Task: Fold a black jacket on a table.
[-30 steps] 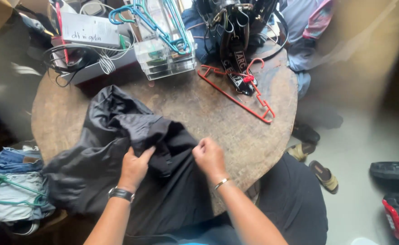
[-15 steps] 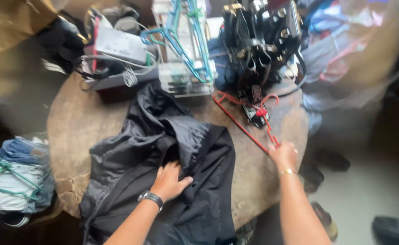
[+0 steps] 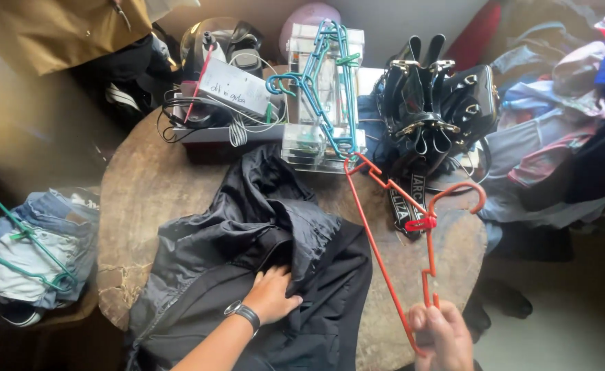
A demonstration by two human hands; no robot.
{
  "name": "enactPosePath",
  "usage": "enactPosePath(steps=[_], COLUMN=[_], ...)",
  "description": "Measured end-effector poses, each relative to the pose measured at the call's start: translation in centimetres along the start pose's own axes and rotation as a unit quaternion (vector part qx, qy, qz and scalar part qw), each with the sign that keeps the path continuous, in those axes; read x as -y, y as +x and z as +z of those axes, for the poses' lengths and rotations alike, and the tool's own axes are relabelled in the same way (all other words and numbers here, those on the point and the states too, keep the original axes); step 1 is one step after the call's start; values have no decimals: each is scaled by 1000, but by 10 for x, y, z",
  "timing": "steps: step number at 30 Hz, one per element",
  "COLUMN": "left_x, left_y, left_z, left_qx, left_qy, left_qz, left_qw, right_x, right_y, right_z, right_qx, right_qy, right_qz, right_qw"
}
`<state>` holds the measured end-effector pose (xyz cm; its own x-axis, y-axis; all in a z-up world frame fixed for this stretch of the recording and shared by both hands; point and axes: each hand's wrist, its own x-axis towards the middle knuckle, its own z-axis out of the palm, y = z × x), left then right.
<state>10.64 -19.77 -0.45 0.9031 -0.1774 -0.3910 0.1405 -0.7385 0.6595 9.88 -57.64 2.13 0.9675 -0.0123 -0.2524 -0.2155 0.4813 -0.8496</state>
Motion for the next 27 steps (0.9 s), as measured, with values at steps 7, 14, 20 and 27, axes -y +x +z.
enactPosePath(steps=[7,14,20,27], left_x=[-1,-6,0,0], left_y=[3,0,-1,-1], left_z=[0,-6,4,5], left_qx=[11,17,3,7], left_qy=[-4,0,-15,-13], left_qz=[-7,-8,-3,-8], left_qw=[1000,1000,1000,1000], right_x=[124,73,29,18], right_y=[8,164,256,262], right_z=[191,297,318,317], right_qx=[21,41,49,72], right_qy=[-418,-570,-624,-649], right_qz=[-380,-564,-546,-523], right_qw=[825,596,556,547])
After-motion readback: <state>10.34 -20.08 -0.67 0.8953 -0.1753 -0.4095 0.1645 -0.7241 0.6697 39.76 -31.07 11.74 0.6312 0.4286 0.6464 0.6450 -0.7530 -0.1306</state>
